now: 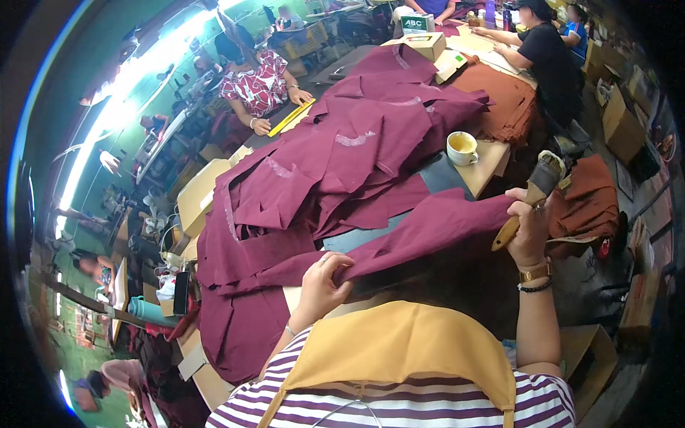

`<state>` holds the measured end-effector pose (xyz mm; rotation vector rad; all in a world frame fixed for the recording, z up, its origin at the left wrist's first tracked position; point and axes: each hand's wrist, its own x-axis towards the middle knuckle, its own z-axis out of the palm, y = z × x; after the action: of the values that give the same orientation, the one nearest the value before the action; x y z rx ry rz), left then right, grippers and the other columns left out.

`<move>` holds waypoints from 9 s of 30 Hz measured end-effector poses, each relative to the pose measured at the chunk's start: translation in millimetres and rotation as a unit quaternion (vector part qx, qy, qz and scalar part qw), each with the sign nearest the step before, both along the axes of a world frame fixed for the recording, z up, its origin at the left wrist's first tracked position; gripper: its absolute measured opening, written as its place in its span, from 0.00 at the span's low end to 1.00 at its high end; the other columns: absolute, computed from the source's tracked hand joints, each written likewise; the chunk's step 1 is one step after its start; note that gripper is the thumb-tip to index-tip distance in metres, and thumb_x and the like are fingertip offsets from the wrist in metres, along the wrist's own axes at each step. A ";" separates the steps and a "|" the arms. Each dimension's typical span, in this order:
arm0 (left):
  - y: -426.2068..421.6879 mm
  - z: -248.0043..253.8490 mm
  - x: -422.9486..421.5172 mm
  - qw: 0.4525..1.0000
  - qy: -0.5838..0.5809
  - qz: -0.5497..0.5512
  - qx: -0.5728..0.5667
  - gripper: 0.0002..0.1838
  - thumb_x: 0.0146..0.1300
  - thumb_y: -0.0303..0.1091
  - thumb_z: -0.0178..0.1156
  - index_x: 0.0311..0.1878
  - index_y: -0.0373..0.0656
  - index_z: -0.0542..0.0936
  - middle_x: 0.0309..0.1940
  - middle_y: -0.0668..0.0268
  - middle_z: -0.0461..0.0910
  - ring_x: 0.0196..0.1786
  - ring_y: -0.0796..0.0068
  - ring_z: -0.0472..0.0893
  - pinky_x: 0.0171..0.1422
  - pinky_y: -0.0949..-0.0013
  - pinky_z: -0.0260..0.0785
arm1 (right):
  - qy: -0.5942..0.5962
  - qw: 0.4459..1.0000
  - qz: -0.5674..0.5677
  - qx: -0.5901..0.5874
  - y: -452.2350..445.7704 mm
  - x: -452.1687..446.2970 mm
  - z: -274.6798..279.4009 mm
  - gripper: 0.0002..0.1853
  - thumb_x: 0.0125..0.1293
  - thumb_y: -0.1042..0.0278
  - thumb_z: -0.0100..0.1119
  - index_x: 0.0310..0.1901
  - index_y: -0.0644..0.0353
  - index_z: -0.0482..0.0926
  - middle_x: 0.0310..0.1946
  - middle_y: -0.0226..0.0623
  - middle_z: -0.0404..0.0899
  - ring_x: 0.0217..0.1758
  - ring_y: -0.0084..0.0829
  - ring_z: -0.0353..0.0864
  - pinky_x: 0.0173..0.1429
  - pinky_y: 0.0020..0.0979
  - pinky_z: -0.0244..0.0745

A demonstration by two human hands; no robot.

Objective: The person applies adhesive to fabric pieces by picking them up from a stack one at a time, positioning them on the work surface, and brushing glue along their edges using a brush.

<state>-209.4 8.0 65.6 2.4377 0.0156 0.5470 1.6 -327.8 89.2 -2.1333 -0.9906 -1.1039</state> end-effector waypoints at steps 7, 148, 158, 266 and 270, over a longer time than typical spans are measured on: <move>-4.1 19.8 0.2 0.946 0.307 -0.025 -0.102 0.24 0.60 0.51 0.63 0.52 0.42 0.79 0.43 0.56 0.85 0.44 0.56 0.85 0.49 0.61 0.76 | -0.023 0.999 -0.038 0.028 -23.5 6.8 4.0 0.09 0.59 0.77 0.56 0.38 0.54 0.68 0.46 0.36 0.82 0.50 0.43 0.75 0.57 0.43 0.65; 7.5 -11.9 79.5 0.902 -0.034 -0.100 -0.420 0.10 0.79 0.35 0.46 0.48 0.41 0.76 0.47 0.62 0.83 0.54 0.75 0.79 0.65 0.69 0.65 | 0.080 0.993 -0.003 0.089 -48.4 2.4 72.9 0.10 0.65 0.75 0.65 0.37 0.59 0.69 0.36 0.38 0.84 0.43 0.33 0.87 0.45 0.29 0.78; -83.8 20.0 138.9 0.937 -0.070 -0.331 -0.084 0.41 0.54 0.40 0.74 0.68 0.40 0.67 0.68 0.50 0.68 0.75 0.57 0.61 0.76 0.56 0.54 | 0.209 0.970 0.108 -0.054 -13.7 -29.4 92.8 0.12 0.62 0.78 0.67 0.34 0.61 0.69 0.31 0.33 0.81 0.38 0.23 0.85 0.40 0.24 0.78; -31.4 -96.8 82.5 0.952 0.224 -0.058 0.201 0.44 0.63 0.68 0.53 0.77 0.56 0.59 0.80 0.58 0.48 0.81 0.53 0.44 0.79 0.36 0.36 | 0.392 0.915 0.099 0.009 30.1 266.4 -48.5 0.16 0.58 0.53 0.71 0.41 0.56 0.88 0.37 0.38 0.88 0.40 0.33 0.88 0.49 0.33 0.80; -26.8 -98.9 80.4 0.956 0.200 -0.067 0.206 0.44 0.63 0.66 0.55 0.77 0.55 0.59 0.79 0.56 0.49 0.81 0.51 0.46 0.78 0.36 0.37 | 0.336 0.922 0.067 -0.178 10.3 242.1 -43.9 0.16 0.59 0.55 0.69 0.36 0.60 0.87 0.35 0.46 0.85 0.39 0.39 0.86 0.50 0.34 0.78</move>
<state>-129.0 -18.8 -33.3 2.8903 -0.1044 -0.0194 243.7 -317.5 45.3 -2.4155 -1.0148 -0.0762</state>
